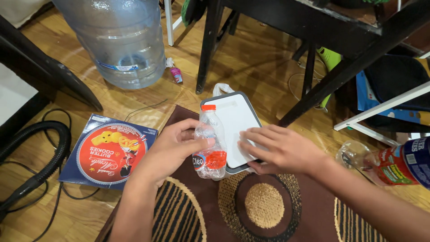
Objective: The person picks up a plastic bottle and a paper bag, walks to a small trash bin, and places the items inside. They then remove the full trash bag from the bin and set it aside.
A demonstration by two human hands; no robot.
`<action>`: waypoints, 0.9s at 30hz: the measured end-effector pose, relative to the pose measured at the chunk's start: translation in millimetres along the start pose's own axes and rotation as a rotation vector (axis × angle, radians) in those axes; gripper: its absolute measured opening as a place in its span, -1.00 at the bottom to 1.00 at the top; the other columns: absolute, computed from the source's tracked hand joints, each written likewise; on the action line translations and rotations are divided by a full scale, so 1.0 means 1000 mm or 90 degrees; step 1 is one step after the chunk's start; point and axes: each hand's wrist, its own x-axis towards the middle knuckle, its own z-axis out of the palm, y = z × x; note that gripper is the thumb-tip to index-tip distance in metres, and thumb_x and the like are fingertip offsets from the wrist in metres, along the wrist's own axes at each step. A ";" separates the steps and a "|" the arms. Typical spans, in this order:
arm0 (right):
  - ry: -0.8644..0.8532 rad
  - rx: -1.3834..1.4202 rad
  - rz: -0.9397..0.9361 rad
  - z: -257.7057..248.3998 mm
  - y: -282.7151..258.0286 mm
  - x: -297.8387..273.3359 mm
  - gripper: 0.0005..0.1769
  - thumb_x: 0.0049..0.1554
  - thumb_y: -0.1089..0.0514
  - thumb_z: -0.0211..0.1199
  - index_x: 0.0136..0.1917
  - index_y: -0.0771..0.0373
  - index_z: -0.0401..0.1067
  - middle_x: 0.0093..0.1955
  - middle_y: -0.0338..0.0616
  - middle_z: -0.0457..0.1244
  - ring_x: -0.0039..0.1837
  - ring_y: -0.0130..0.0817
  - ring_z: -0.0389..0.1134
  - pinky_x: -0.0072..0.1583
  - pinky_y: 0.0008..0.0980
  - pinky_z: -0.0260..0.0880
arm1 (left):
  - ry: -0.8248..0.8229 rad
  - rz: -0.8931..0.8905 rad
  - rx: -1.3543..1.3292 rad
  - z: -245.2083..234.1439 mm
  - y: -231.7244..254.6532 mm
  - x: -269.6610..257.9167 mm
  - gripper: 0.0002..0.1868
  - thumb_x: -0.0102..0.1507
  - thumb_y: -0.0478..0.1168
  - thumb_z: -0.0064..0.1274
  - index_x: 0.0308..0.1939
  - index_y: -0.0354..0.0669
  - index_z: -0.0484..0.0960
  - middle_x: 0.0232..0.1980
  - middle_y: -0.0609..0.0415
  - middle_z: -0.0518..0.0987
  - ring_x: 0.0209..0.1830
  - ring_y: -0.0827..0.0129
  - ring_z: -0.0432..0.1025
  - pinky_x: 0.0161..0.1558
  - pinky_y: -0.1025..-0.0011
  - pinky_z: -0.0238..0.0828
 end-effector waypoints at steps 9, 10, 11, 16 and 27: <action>0.174 -0.122 0.036 -0.014 0.016 0.001 -0.74 0.03 0.15 0.39 0.00 0.19 0.47 -0.01 -0.17 0.31 0.03 -0.36 0.35 0.00 -0.36 0.40 | -0.002 -0.007 -0.003 -0.003 0.014 -0.011 -0.58 0.06 -0.23 0.19 -0.01 -0.25 0.58 -0.19 0.01 0.66 -0.18 0.44 0.53 -0.08 0.48 0.43; 0.189 -0.135 0.076 -0.019 0.020 0.005 -0.80 0.04 0.18 0.39 -0.04 0.17 0.48 -0.02 -0.19 0.31 0.01 -0.38 0.35 -0.03 -0.37 0.39 | -0.001 0.000 0.011 -0.005 0.018 -0.014 -0.58 0.06 -0.23 0.19 -0.02 -0.25 0.59 -0.20 0.01 0.66 -0.19 0.43 0.53 -0.08 0.47 0.44; 0.199 -0.116 0.130 -0.023 0.022 0.009 -0.81 0.05 0.16 0.39 -0.06 0.17 0.48 -0.02 -0.19 0.31 -0.01 -0.38 0.34 -0.04 -0.37 0.37 | -0.001 0.008 0.026 -0.008 0.023 -0.018 -0.59 0.05 -0.22 0.20 -0.02 -0.25 0.60 -0.21 0.00 0.66 -0.19 0.41 0.53 -0.08 0.46 0.44; 0.242 -0.100 0.343 -0.044 0.029 0.045 -0.76 0.05 0.07 0.44 -0.08 0.21 0.52 -0.17 -0.05 0.22 -0.19 -0.34 0.21 -0.23 -0.40 0.22 | -0.064 0.018 0.055 -0.013 0.036 -0.025 -0.62 0.03 -0.23 0.22 -0.09 -0.25 0.59 -0.20 0.04 0.66 -0.20 0.39 0.55 -0.08 0.41 0.48; 0.358 0.306 0.509 -0.027 0.044 0.073 -0.72 0.22 0.17 0.24 -0.01 0.37 0.19 -0.15 -0.13 0.32 -0.08 -0.47 0.42 -0.03 -0.48 0.46 | -0.199 -0.003 0.092 -0.011 0.026 -0.026 -0.61 0.04 -0.25 0.22 -0.06 -0.23 0.60 -0.19 0.12 0.64 -0.14 0.49 0.50 -0.03 0.50 0.42</action>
